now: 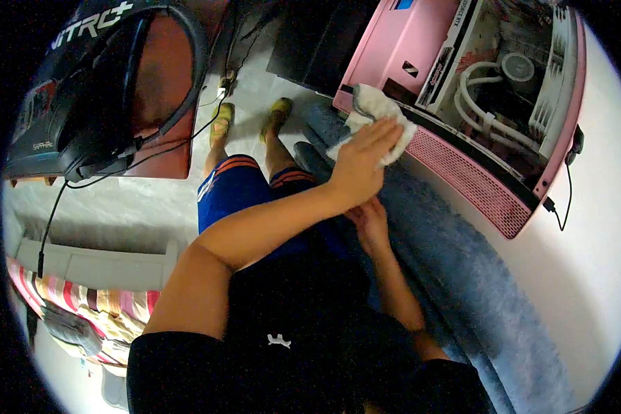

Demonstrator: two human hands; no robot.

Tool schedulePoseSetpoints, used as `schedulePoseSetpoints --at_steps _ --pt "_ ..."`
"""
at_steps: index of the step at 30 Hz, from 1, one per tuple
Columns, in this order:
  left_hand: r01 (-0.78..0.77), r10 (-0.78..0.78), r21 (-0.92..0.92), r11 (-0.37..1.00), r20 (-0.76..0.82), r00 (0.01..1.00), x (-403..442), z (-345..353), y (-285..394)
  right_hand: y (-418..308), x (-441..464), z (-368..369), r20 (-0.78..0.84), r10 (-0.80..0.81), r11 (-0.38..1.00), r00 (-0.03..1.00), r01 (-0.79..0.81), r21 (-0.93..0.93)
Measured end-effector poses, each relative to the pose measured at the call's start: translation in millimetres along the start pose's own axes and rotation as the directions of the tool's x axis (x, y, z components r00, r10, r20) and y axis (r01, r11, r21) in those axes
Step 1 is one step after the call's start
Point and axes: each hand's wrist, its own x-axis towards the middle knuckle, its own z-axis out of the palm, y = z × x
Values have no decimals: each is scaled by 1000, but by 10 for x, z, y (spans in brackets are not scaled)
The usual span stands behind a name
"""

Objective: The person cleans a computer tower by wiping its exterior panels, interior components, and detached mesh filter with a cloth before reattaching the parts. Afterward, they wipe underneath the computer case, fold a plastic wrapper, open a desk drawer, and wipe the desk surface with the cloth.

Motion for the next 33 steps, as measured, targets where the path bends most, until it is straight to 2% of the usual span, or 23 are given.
schedulePoseSetpoints --at_steps 3,6,9,12,13,14,16,17,19,20,22,23,26,27,30,32,33 --pt "-46 46 97 994 6 999 -78 82 -407 -57 7 25 -2 30 999 1000 -30 -25" --pt "272 -269 108 956 -40 962 -26 181 -1003 -50 13 16 -20 28 999 999 -28 -41" --pt "557 -561 100 825 23 827 189 117 -947 -28 47 16 -13 1 1000 1000 -1 -15" --pt "619 -650 228 751 93 754 300 45 -513 -74 16 84 5 -10 1000 1000 10 -8" --pt "497 -504 141 856 20 863 185 136 -497 -95 22 127 13 -13 1000 1000 13 -9" --pt "492 -495 84 866 23 868 186 102 -279 -79 37 157 29 -24 1000 999 23 13" --pt "331 -331 20 944 24 943 157 13 53 -6 91 208 65 -42 998 997 39 58" --pt "433 -424 -51 900 127 897 265 -134 219 -24 102 252 92 -63 997 994 60 43" --pt "647 -573 -144 749 350 741 393 -469 531 -52 108 335 136 -90 996 987 88 19" --pt "764 -645 -479 432 429 633 375 -505 465 -96 70 386 126 -100 994 987 94 52" --pt "672 -545 -730 120 518 660 511 -900 654 -243 -6 518 109 -122 987 986 109 117" --pt "647 -546 -748 147 484 684 543 -1056 739 -280 -11 547 164 -174 984 971 164 73" --pt "582 -532 -796 166 425 733 585 -1381 972 -474 -148 673 205 -259 935 944 191 300" --pt "565 -528 -811 153 416 740 583 -1447 1015 -579 -182 690 285 -294 919 913 188 346" --pt "556 -462 -820 134 445 767 571 -1628 1092 -860 -370 908 266 -506 745 821 260 614" --pt "570 -413 -812 126 479 774 573 -1705 1205 -1114 -565 1103 233 -702 625 673 424 656" --pt "584 -421 -774 246 457 783 544 -1724 1183 -1198 -597 1195 207 -786 546 583 497 675"
